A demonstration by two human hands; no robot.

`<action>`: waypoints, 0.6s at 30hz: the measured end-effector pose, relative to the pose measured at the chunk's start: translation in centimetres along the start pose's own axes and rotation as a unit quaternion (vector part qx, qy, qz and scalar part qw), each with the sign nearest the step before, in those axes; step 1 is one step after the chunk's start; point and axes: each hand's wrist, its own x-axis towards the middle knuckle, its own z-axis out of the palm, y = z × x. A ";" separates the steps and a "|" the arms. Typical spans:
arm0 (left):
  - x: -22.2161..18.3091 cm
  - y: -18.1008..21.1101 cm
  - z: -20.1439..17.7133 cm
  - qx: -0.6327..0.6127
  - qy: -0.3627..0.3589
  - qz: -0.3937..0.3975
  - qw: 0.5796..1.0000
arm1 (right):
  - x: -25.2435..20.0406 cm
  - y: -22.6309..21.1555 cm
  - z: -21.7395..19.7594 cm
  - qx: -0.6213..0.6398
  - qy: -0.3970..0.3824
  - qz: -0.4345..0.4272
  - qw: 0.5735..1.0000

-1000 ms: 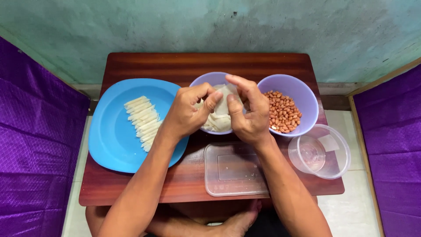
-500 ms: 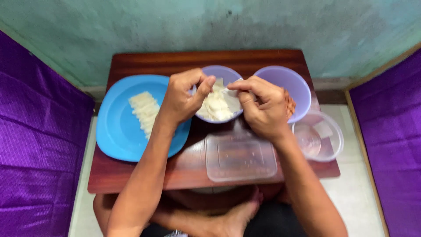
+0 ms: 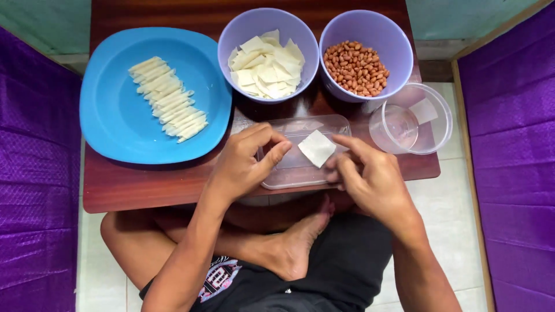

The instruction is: Rolling peanuts into small square wrappers to create thin snack sticks.

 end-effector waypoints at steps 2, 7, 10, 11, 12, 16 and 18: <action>-0.5 -0.1 0.7 0.018 0.004 -0.016 1.000 | -0.2 1.2 -0.4 -0.037 0.031 -0.047 0.998; -1.0 -1.0 2.0 0.087 0.016 -0.042 0.995 | 1.2 4.7 0.8 -0.162 0.097 -0.268 0.945; -1.2 -1.2 1.9 0.085 0.013 -0.060 0.994 | 1.5 5.3 2.3 -0.165 0.086 -0.317 0.930; -1.2 -1.0 1.9 0.096 0.008 -0.060 0.993 | 1.3 5.6 2.9 -0.180 0.097 -0.298 0.933; -1.3 -0.9 2.0 0.108 0.003 -0.060 0.992 | 1.1 5.8 3.5 -0.195 0.108 -0.278 0.934; -1.3 -0.8 2.0 0.110 -0.002 -0.068 0.992 | 1.4 4.8 2.9 -0.037 0.131 -0.268 0.954; -1.4 -0.7 1.9 0.125 -0.020 -0.066 0.990 | 2.0 5.2 2.5 -0.106 0.128 -0.313 0.935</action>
